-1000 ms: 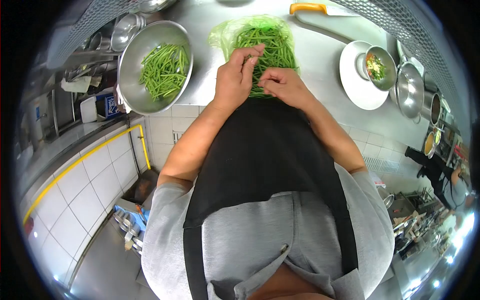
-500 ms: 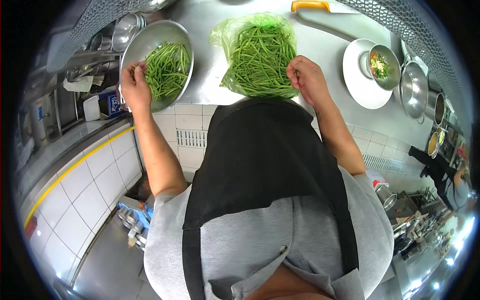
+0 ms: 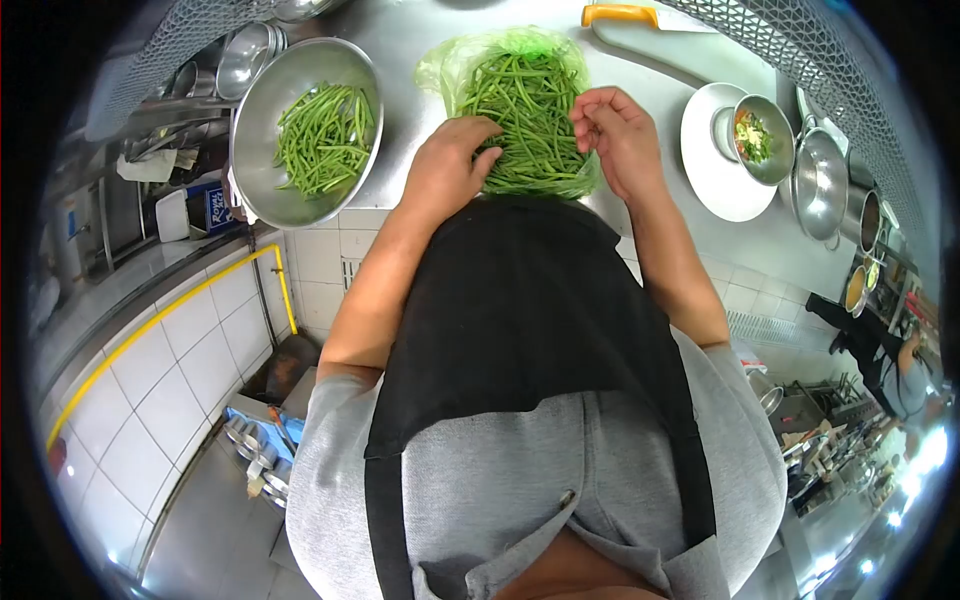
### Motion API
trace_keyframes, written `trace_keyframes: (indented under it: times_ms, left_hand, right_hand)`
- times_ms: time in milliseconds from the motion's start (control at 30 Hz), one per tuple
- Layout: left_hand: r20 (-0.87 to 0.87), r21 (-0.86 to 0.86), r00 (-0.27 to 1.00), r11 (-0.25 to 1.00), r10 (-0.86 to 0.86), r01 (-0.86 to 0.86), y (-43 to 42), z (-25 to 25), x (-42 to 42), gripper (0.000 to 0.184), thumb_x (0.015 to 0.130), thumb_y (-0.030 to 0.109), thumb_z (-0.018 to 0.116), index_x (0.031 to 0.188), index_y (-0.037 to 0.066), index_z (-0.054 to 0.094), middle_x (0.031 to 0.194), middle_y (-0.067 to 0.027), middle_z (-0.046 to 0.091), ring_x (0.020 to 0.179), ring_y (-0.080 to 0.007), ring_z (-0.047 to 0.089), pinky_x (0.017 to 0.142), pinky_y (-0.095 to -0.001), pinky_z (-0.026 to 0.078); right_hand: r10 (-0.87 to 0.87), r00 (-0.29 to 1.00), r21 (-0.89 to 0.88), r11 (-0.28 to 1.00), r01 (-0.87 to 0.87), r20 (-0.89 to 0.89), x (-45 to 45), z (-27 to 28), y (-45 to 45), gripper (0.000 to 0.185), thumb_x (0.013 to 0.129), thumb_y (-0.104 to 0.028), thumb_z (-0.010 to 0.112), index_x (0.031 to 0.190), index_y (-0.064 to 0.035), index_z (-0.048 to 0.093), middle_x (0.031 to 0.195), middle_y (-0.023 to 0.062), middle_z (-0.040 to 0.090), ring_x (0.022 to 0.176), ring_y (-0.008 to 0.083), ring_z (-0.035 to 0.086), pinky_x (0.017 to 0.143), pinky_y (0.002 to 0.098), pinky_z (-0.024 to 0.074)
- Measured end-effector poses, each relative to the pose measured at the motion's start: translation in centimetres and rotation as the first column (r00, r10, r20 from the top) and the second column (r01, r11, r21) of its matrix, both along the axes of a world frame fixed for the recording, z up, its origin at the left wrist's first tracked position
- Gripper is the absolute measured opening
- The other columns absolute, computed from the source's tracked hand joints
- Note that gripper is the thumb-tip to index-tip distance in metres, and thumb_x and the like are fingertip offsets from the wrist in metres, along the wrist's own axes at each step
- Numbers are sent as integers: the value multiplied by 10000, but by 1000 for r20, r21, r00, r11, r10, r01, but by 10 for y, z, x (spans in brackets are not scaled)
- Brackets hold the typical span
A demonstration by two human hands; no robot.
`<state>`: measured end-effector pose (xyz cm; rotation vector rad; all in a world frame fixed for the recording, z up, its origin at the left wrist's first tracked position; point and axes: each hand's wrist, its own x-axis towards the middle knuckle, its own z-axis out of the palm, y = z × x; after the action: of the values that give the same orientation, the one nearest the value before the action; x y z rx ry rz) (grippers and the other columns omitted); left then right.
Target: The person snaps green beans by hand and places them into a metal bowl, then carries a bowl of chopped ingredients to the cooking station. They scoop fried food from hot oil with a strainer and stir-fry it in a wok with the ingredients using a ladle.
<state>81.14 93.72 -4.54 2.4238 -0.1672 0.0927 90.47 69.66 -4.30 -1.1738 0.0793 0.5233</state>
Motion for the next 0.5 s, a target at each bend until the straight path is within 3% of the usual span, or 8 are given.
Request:
trace_keyframes:
  times_ms: [67, 167, 200, 300, 333, 367, 467, 500]
  left_hand:
    - [-16, 1, 999, 999, -42, 42, -4, -6, 6, 288, 925, 162, 739, 1187, 45, 713, 1227, -163, 712, 1175, -352, 650, 998, -439, 520]
    - [-9, 0, 1000, 1000, -25, 25, -6, -5, 22, 287, 922, 148, 734, 1189, 48, 708, 1233, -163, 709, 1181, -356, 647, 1000, -446, 520]
    - [2, 5, 1000, 1000, -18, 18, -7, -7, 28, 293, 921, 144, 732, 1196, 49, 702, 1238, -164, 707, 1182, -357, 646, 1001, -446, 520]
    - [59, 43, 998, 999, -6, 4, -7, -18, 55, 332, 912, 141, 733, 1228, 54, 681, 1266, -162, 693, 1197, -362, 635, 1011, -446, 515]
    - [90, 70, 996, 998, -7, 1, -5, -24, 65, 358, 906, 147, 738, 1246, 58, 670, 1284, -158, 684, 1210, -364, 627, 1018, -445, 511]
    - [115, 94, 993, 996, -8, -3, -4, -31, 71, 385, 899, 153, 744, 1264, 62, 659, 1302, -155, 675, 1223, -366, 618, 1025, -443, 507]
    - [299, 174, 953, 979, 50, -106, 1, -35, 97, 473, 867, 188, 779, 1303, 79, 633, 1352, -141, 642, 1262, -373, 587, 1053, -445, 488]
    - [356, 215, 931, 963, 80, -165, 0, -37, 105, 501, 856, 193, 789, 1318, 86, 626, 1367, -141, 629, 1272, -377, 577, 1058, -450, 482]
  right_hand:
    - [-52, 986, -11, 998, 54, 155, 3, 11, 5, 125, 977, -29, 576, 1053, 22, 660, 952, 110, 705, 775, 144, 646, 664, 293, 540]
    - [91, 963, -196, 980, -40, 255, 6, 8, 13, 155, 976, -40, 575, 1073, 15, 682, 1012, 107, 729, 853, 149, 684, 748, 306, 563]
    - [394, 847, -439, 871, -220, 358, 8, 0, 15, 197, 935, -55, 594, 1089, -16, 711, 1089, 103, 741, 907, 164, 706, 823, 309, 562]
    - [528, 675, -633, 765, -115, 516, -3, -19, 16, 216, 895, -83, 625, 1078, -33, 731, 1151, 114, 729, 926, 196, 707, 853, 312, 555]
    - [430, 817, -594, 793, -139, 384, 1, -28, 14, 310, 857, -130, 682, 1155, -52, 723, 1170, 135, 704, 936, 224, 692, 849, 335, 560]
    - [352, 843, -632, 775, -18, 407, 6, -37, 11, 356, 854, -142, 692, 1199, -56, 708, 1164, 133, 699, 929, 228, 685, 851, 346, 561]
    - [156, 801, -658, 669, 345, 579, 18, -54, 6, 531, 853, -188, 731, 1360, -69, 631, 1125, 118, 677, 855, 239, 663, 815, 372, 567]
    - [160, 812, -687, 636, 350, 562, 23, -61, 5, 528, 865, -180, 736, 1366, -61, 620, 1159, 125, 671, 885, 233, 676, 800, 357, 568]
